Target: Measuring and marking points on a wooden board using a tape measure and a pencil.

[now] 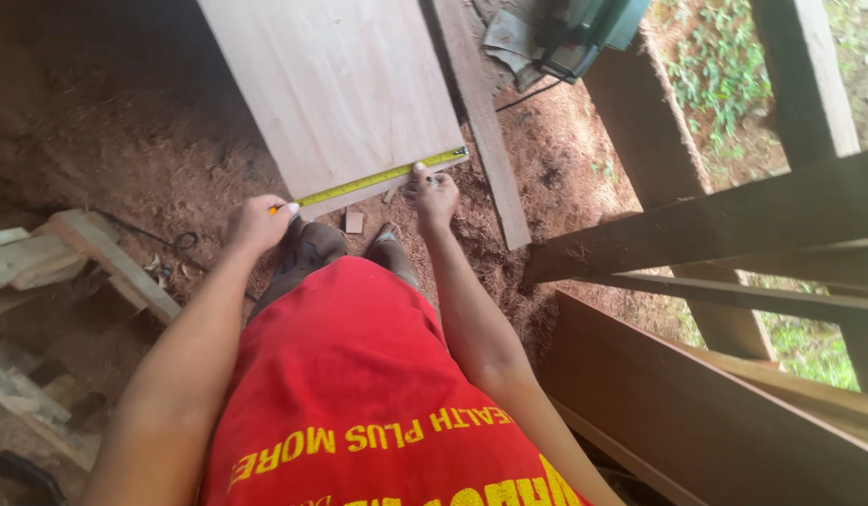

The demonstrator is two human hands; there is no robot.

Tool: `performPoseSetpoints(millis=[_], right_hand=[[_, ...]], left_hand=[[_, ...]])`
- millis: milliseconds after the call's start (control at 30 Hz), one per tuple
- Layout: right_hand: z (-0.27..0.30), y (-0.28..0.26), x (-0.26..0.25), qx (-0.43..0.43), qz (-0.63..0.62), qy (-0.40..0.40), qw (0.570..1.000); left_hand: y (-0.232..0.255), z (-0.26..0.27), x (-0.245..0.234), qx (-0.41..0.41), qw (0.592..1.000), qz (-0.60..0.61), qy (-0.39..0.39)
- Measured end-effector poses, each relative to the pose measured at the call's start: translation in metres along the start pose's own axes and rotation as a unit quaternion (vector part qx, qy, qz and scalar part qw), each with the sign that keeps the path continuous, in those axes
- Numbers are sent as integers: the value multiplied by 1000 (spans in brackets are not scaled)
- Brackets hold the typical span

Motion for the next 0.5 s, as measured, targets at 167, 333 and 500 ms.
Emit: performPoseSetpoints(millis=[167,333,500], right_hand=[[4,-16,2,19,32,-8,999],[2,-16,-2,19,20,-35,999],[3,-20,-3,32,9,-40,999]], left_hand=[[7,5,-3,-10,1000,15,10],[9,11,-4,-35,997,62,-19],[2,9,10,2,998,69,6]])
Point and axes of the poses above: each hand's wrist, its own z-axis away from the middle knuckle, its own x-axis out of the palm, y = z × x, the point moved 2 cm from there along -z, towards the middle knuckle, and after that the axes turned 8 degrees about -x, right-handed, at the moved point
